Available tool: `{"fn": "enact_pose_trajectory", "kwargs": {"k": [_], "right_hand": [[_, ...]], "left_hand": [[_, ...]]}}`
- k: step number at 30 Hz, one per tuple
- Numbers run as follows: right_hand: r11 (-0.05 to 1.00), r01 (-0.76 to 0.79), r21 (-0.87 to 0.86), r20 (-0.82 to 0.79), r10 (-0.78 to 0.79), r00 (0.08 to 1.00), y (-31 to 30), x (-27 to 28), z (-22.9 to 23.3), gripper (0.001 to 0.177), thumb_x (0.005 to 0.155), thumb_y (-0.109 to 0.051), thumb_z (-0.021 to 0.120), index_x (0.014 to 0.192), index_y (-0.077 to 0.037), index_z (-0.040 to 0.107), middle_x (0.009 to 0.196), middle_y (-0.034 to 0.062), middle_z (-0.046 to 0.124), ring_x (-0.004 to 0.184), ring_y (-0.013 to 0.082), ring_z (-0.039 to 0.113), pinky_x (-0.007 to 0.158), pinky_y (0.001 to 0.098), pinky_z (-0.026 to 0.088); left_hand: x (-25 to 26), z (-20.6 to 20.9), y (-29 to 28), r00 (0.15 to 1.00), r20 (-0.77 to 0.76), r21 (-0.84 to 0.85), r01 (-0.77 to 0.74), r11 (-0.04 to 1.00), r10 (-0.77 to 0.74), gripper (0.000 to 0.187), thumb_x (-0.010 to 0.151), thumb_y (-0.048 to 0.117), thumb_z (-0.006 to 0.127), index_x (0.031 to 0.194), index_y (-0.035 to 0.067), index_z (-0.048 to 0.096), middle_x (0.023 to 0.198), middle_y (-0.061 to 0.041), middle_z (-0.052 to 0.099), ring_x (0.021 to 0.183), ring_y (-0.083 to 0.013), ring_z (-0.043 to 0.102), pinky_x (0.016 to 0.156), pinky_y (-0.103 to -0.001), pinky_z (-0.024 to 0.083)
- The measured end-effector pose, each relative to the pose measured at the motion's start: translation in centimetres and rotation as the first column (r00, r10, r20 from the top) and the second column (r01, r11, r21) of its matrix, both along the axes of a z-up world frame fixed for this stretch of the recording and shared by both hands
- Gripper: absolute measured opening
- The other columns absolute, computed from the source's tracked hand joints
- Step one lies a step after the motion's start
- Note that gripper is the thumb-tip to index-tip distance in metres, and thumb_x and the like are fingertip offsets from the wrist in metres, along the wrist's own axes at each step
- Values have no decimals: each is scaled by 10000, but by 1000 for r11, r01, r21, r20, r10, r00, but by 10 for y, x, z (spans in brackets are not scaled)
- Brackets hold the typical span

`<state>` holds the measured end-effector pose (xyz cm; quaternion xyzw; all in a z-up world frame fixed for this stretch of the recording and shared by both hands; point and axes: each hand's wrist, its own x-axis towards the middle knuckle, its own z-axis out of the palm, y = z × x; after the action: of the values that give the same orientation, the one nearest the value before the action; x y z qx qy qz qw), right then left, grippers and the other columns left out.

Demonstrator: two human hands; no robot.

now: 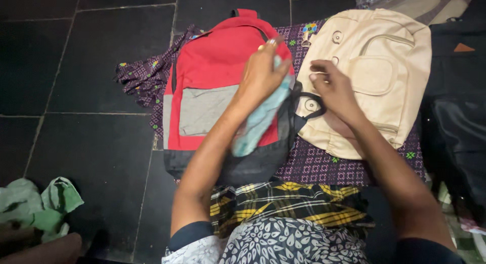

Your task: The person wipes the exterior of a red and gray backpack with a cloth, then moves to a beige backpack and wipes its surface. The person handles the backpacks one at a time, turning them to clean different sides.

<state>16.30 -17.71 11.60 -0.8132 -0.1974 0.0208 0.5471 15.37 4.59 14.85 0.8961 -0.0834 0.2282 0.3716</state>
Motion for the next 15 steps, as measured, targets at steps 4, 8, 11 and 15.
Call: {"fn": "enact_pose_trajectory", "kwargs": {"k": [4, 8, 11, 15], "right_hand": [[812, -301, 500, 20, 337, 941, -25, -47, 34, 735, 1010, -258, 686, 1579, -43, 274, 1539, 120, 475, 1402, 192, 519, 1154, 299, 458], [892, -310, 330, 198, 256, 946, -30, -63, 18, 958, 908, -128, 773, 1623, -21, 144, 1569, 139, 356, 1416, 210, 409, 1153, 332, 388], [973, -27, 228, -202, 75, 977, -44, -50, 4, 872, 822, -44, 705, 1613, -76, 340, 1334, 125, 557, 1167, 172, 562, 997, 304, 486], [971, 188, 149, -95, -175, 980, -98, -41, 0, 752, 873, -34, 630, 1586, -73, 394, 1369, 118, 588, 1214, 155, 596, 1033, 301, 498]], "left_hand": [[-1, 13, -46, 993, 70, -401, 112, 909, -91, 425, 945, 126, 660, 1358, 52, 593, 968, -134, 743, 959, -277, 764, 862, -376, 580], [0, -12, -103, 984, 102, -547, 178, 818, -146, 391, 971, 115, 606, 1354, 42, 588, 1059, -130, 757, 1055, -274, 757, 940, -364, 571], [8, -42, -115, 975, 30, -413, 212, 886, -220, 404, 1000, 194, 642, 1344, -6, 572, 1139, -210, 724, 1122, -347, 708, 979, -424, 545], [39, -85, -100, 919, -326, -212, 158, 964, -222, 514, 1011, 346, 615, 1343, -44, 570, 1053, -264, 742, 1104, -398, 702, 1015, -465, 519]]}}
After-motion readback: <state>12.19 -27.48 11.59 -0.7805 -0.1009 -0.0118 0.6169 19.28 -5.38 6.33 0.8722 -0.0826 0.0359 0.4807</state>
